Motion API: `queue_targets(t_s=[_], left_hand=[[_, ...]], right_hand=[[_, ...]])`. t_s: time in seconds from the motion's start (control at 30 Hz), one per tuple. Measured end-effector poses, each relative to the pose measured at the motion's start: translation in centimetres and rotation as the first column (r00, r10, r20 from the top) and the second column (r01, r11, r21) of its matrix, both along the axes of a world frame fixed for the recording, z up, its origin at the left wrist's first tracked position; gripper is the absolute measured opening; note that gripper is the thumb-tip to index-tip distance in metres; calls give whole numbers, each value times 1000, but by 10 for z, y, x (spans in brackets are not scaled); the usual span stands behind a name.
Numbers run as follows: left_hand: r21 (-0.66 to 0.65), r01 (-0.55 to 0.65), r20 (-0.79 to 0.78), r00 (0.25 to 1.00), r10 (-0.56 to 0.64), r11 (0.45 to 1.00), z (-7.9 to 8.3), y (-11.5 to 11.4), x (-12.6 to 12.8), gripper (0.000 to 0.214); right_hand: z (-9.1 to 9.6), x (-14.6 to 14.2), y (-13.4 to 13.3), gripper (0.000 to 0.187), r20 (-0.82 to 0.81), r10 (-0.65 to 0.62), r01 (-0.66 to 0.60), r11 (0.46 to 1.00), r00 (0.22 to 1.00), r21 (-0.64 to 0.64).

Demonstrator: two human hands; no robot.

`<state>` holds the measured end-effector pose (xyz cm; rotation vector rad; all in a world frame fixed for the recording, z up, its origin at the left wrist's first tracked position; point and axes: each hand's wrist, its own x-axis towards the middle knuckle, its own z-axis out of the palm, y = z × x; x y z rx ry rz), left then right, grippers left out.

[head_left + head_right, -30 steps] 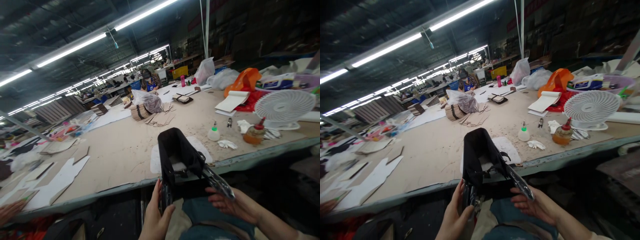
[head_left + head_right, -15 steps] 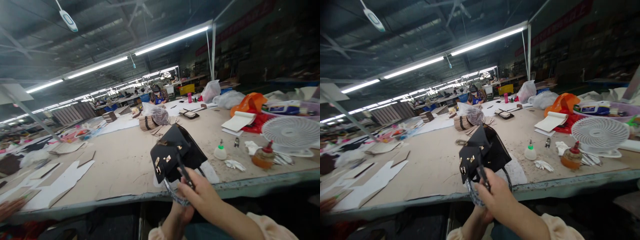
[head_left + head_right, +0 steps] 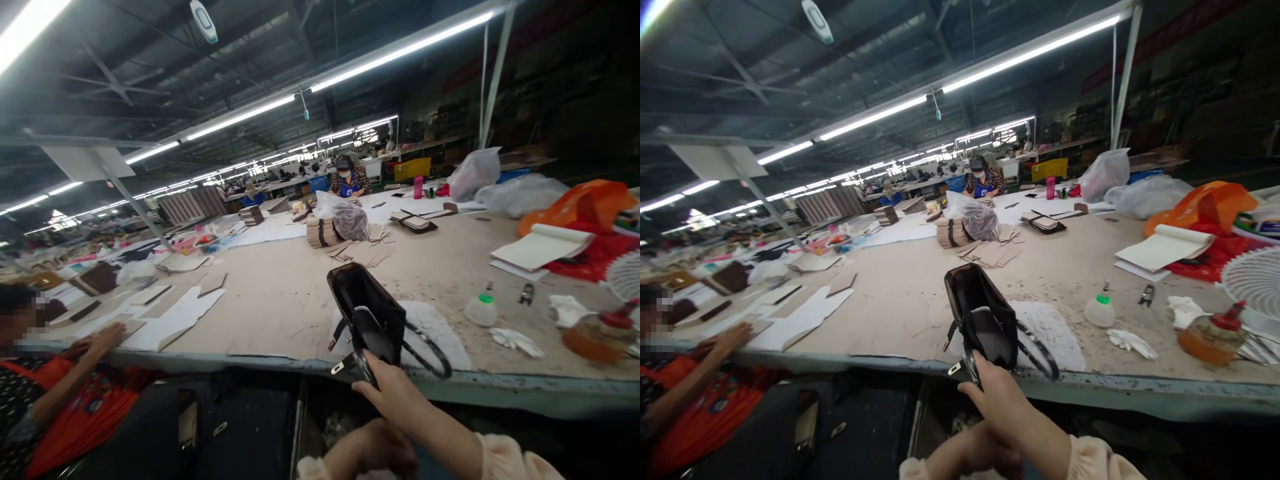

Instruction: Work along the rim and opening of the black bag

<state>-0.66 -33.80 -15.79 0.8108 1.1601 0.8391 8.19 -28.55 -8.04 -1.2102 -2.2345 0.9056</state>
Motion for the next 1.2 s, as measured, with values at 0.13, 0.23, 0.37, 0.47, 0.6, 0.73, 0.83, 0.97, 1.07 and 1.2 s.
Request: queue_targets(t_s=[0.13, 0.23, 0.37, 0.47, 0.6, 0.73, 0.83, 0.97, 1.07, 1.2], left_hand=[[184, -45, -184, 980, 79, 982, 17, -5, -49, 45], [491, -290, -260, 852, 455, 822, 55, -1, -63, 36], [686, -130, -370, 785, 497, 716, 85, 3, -43, 58], [726, -2, -491, 698, 521, 687, 79, 12, -25, 80], [757, 93, -545, 634, 548, 647, 63, 30, -32, 66], [773, 218, -568, 655, 498, 595, 64, 42, -65, 56], [769, 231, -575, 657, 488, 596, 71, 47, -84, 54], [758, 181, -586, 611, 532, 627, 78, 56, -99, 45], [749, 179, -592, 612, 524, 638, 81, 62, -113, 42], [763, 138, -558, 635, 535, 632, 83, 67, -125, 43]], right_hand=[[10, 10, -5, 45, 53, 123, -129, 983, 991, 132], [25, 24, -1, 34, 85, 96, -120, 920, 992, 372], [34, 46, 25, 40, 30, -197, 127, 735, 980, 666], [25, 70, 51, 60, 55, -402, 245, 655, 914, 715], [9, 112, 73, 51, 171, -452, 254, 730, 875, 634], [8, 137, 72, 51, 131, -363, 270, 850, 923, 452], [7, 132, 66, 64, 100, -301, 261, 920, 948, 293], [8, 114, 56, 68, 108, -211, 199, 974, 972, 112], [19, 106, 38, 66, 86, -129, 132, 991, 988, -28], [30, 99, 1, 72, 52, 64, -55, 986, 997, -157]])
